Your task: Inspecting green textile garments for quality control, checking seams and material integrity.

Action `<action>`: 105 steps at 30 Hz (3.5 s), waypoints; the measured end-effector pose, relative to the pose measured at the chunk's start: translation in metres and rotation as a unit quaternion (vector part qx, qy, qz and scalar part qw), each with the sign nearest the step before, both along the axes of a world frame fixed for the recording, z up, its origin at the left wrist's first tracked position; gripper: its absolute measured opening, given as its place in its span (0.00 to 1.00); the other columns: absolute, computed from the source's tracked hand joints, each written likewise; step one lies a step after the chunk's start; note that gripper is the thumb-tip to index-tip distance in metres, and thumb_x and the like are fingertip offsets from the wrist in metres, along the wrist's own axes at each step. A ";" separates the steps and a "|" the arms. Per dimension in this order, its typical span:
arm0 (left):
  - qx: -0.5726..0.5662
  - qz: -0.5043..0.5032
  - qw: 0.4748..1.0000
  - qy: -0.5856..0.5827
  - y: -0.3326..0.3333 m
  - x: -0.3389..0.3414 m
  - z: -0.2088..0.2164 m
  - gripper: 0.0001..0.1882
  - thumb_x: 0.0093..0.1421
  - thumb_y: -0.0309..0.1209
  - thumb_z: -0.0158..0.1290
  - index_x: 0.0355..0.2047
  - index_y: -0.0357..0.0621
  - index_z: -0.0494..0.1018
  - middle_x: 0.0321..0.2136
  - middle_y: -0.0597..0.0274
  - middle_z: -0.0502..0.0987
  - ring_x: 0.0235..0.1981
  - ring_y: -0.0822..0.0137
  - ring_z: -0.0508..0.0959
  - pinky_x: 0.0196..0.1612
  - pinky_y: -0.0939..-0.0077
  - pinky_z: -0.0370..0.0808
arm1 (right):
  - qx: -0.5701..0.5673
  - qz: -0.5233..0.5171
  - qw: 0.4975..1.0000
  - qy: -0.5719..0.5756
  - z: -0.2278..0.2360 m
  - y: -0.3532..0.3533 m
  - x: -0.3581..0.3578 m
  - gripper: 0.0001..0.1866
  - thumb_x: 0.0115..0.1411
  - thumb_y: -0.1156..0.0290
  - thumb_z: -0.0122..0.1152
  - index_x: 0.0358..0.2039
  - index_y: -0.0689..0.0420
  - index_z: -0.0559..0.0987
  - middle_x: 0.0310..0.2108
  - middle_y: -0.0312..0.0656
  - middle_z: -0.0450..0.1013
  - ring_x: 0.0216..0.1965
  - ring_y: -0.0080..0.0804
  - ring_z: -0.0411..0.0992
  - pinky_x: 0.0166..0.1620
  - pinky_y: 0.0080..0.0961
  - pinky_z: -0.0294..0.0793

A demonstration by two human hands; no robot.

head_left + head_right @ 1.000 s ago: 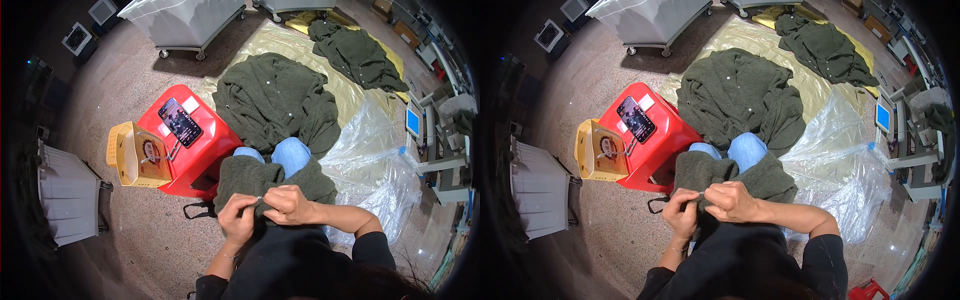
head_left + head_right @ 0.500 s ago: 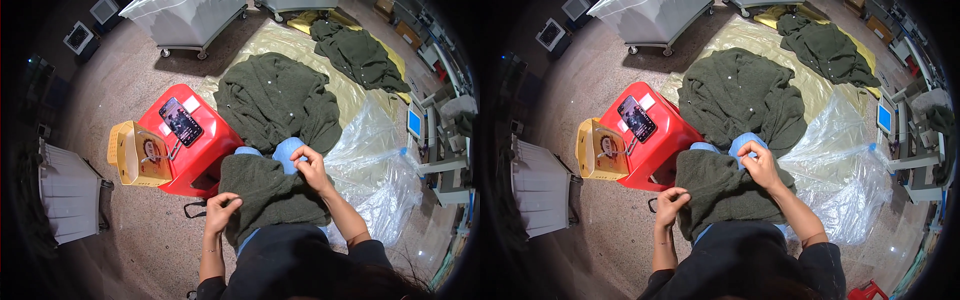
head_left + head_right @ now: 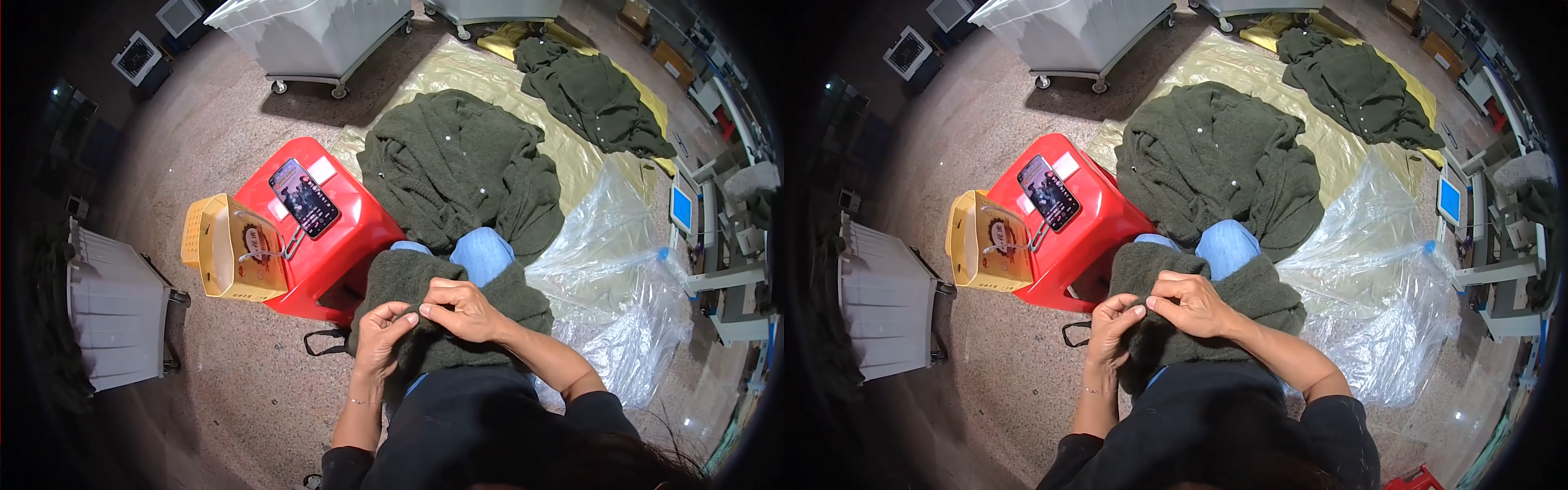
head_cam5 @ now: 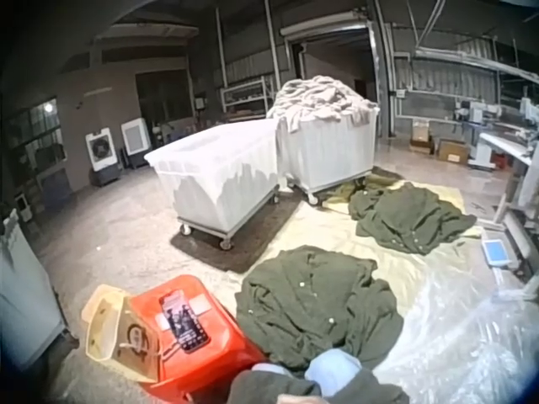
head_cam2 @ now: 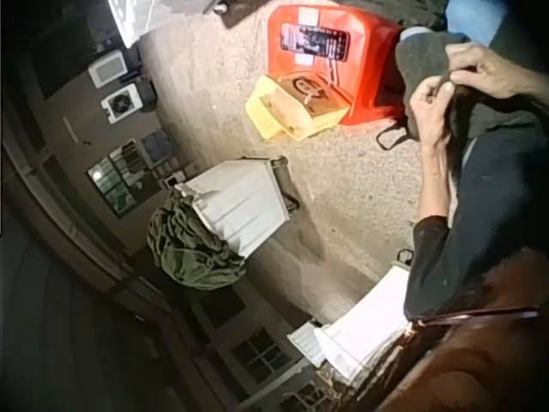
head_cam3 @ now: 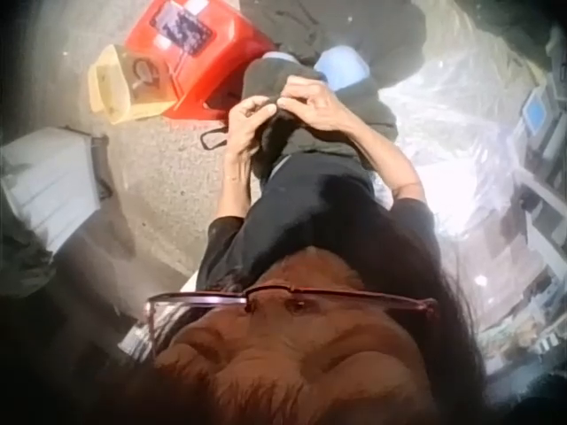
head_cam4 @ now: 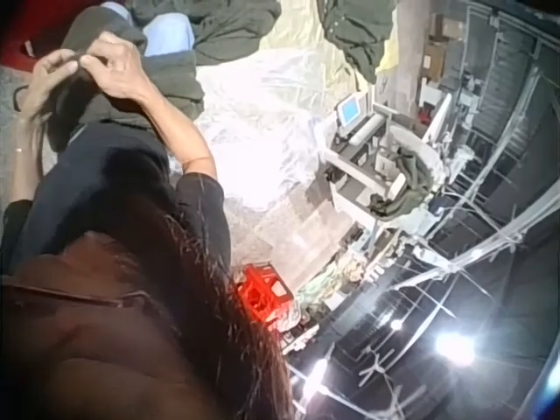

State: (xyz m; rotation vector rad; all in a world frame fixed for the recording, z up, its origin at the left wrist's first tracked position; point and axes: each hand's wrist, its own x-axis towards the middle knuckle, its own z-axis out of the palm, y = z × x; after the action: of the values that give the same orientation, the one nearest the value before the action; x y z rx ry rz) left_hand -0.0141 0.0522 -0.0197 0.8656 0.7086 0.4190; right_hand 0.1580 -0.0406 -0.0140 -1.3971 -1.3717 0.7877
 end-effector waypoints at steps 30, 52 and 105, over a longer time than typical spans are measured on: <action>0.062 0.050 0.995 -0.066 -0.024 0.011 -0.021 0.09 0.52 0.13 0.56 0.34 0.32 0.76 0.34 0.60 0.78 0.36 0.75 0.76 0.42 0.83 0.73 | 0.154 -0.100 0.965 -0.188 0.010 -0.012 -0.014 0.06 0.51 0.77 0.62 0.27 0.58 0.73 0.22 0.41 0.66 0.19 0.40 0.70 0.21 0.31 0.68; -0.094 0.051 0.994 -0.034 0.011 -0.020 -0.014 0.07 0.55 0.23 0.58 0.34 0.37 0.75 0.27 0.70 0.77 0.29 0.79 0.74 0.37 0.86 0.69 | -0.020 -0.216 0.967 -0.137 0.012 -0.081 0.067 0.19 0.46 0.86 0.51 0.39 0.60 0.79 0.35 0.46 0.77 0.38 0.43 0.76 0.43 0.32 0.74; 0.371 0.149 0.917 0.006 -0.038 0.010 0.012 0.08 0.50 0.13 0.58 0.31 0.35 0.75 0.31 0.58 0.77 0.33 0.71 0.76 0.38 0.81 0.73 | 0.175 -0.063 0.963 -0.196 0.007 -0.020 -0.013 0.14 0.40 0.78 0.59 0.31 0.63 0.71 0.22 0.45 0.66 0.22 0.45 0.70 0.25 0.37 0.69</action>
State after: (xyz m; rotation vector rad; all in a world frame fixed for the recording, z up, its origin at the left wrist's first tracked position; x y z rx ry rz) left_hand -0.0039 0.0143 -0.0081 1.4786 0.7001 0.9963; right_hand 0.1446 -0.0604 -0.0074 -1.3808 -1.6110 0.1702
